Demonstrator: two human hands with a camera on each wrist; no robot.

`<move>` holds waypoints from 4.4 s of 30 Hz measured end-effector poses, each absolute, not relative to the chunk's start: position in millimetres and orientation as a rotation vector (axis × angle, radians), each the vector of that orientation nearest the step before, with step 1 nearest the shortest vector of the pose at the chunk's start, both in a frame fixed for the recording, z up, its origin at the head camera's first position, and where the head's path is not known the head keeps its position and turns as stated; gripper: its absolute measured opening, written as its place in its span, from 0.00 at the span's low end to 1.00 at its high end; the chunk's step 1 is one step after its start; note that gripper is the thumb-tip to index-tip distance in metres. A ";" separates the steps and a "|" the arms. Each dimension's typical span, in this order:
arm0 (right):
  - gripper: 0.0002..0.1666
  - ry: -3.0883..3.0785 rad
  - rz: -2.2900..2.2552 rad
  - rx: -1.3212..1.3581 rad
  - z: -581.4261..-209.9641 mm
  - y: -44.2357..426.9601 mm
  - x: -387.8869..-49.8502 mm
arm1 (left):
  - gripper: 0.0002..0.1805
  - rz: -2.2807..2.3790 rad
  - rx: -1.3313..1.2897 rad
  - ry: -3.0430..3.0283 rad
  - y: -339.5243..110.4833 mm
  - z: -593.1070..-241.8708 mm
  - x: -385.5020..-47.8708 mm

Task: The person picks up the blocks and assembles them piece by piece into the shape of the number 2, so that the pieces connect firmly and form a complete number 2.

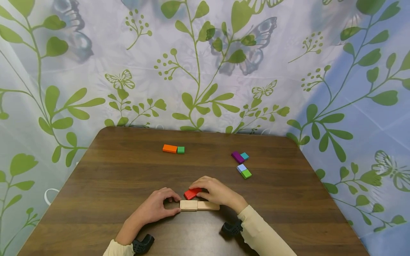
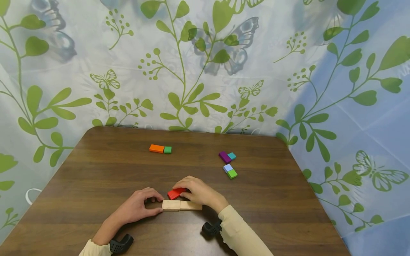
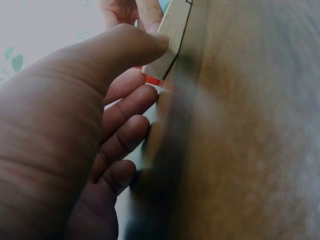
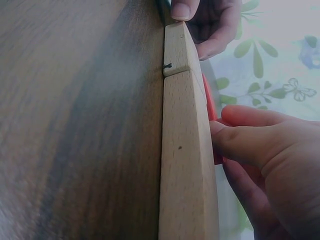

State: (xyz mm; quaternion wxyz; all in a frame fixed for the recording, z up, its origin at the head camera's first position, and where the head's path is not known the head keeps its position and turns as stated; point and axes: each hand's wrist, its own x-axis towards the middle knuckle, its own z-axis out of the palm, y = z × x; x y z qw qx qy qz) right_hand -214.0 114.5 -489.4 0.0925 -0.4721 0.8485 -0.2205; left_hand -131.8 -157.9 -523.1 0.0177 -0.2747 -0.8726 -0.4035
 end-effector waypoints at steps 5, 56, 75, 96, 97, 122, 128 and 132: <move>0.20 2.517 -0.651 -1.402 -489.0 114.6 -213.8 | 0.12 -1.262 -0.833 -2.741 -158.0 -521.8 -131.9; 0.19 2.970 -1.125 -0.824 -500.5 186.6 -259.6 | 0.12 -1.245 -0.821 -2.733 -158.3 -523.2 -131.7; 0.20 3.146 -1.118 -0.495 -498.6 213.6 -285.5 | 0.12 -1.241 -0.813 -2.746 -158.6 -524.3 -133.4; 0.22 3.205 -0.942 -0.247 -503.3 226.2 -302.1 | 0.12 -1.250 -0.824 -2.724 -159.0 -524.3 -132.7; 0.22 3.206 -0.938 -0.244 -503.4 226.4 -302.4 | 0.12 -1.251 -0.827 -2.718 -158.8 -524.5 -132.6; 0.21 3.211 -0.875 -0.212 -502.6 226.6 -304.4 | 0.12 -1.262 -0.829 -2.710 -158.5 -523.9 -132.0; 0.20 3.224 -0.868 -0.209 -503.7 226.6 -305.4 | 0.11 -1.255 -0.835 -2.704 -158.0 -523.5 -132.3; 0.20 3.237 -0.867 -0.210 -504.4 226.7 -305.2 | 0.12 -1.260 -0.820 -2.733 -158.2 -523.2 -132.5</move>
